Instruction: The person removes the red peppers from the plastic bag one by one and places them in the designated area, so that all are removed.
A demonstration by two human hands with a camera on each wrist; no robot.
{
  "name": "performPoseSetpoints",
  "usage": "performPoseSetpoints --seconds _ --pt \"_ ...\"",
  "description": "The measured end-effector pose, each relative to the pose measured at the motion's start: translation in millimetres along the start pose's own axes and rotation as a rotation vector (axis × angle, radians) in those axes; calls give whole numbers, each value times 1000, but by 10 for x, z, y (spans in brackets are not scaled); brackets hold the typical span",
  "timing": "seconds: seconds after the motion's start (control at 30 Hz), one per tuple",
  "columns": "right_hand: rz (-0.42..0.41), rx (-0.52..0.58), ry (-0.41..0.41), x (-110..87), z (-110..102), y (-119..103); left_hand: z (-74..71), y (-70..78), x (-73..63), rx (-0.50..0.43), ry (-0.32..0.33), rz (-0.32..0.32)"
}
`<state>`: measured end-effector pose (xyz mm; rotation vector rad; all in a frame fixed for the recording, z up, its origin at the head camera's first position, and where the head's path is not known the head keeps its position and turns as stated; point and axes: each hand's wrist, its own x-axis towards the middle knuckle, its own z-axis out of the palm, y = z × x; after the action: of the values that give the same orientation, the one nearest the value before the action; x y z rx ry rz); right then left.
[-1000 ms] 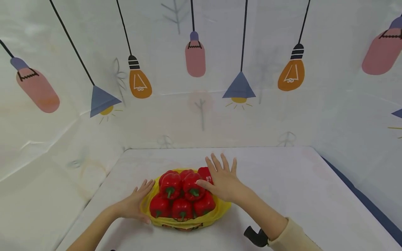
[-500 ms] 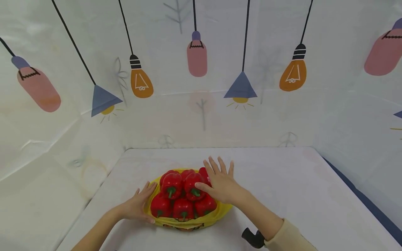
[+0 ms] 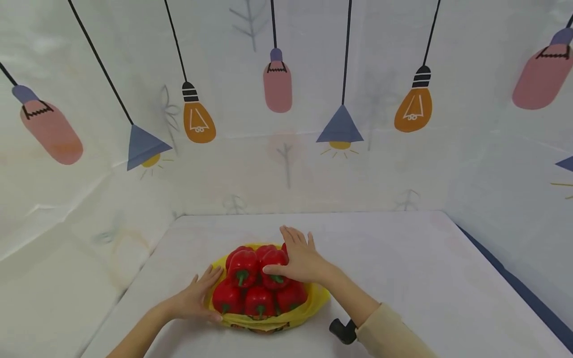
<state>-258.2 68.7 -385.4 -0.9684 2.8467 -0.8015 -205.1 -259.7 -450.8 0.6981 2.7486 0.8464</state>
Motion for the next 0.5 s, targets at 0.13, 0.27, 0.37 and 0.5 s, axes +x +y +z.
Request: performPoseSetpoints --seconds 0.13,0.27,0.37,0.5 --pt "38 56 18 74 82 21 17 23 -1 -6 -9 1" --pt "41 88 13 131 118 2 15 50 10 -10 -24 -11" --pt "48 97 -11 168 130 -9 8 68 17 -7 -28 -10" --pt "75 86 -69 192 157 1 4 76 16 0 -30 -11"
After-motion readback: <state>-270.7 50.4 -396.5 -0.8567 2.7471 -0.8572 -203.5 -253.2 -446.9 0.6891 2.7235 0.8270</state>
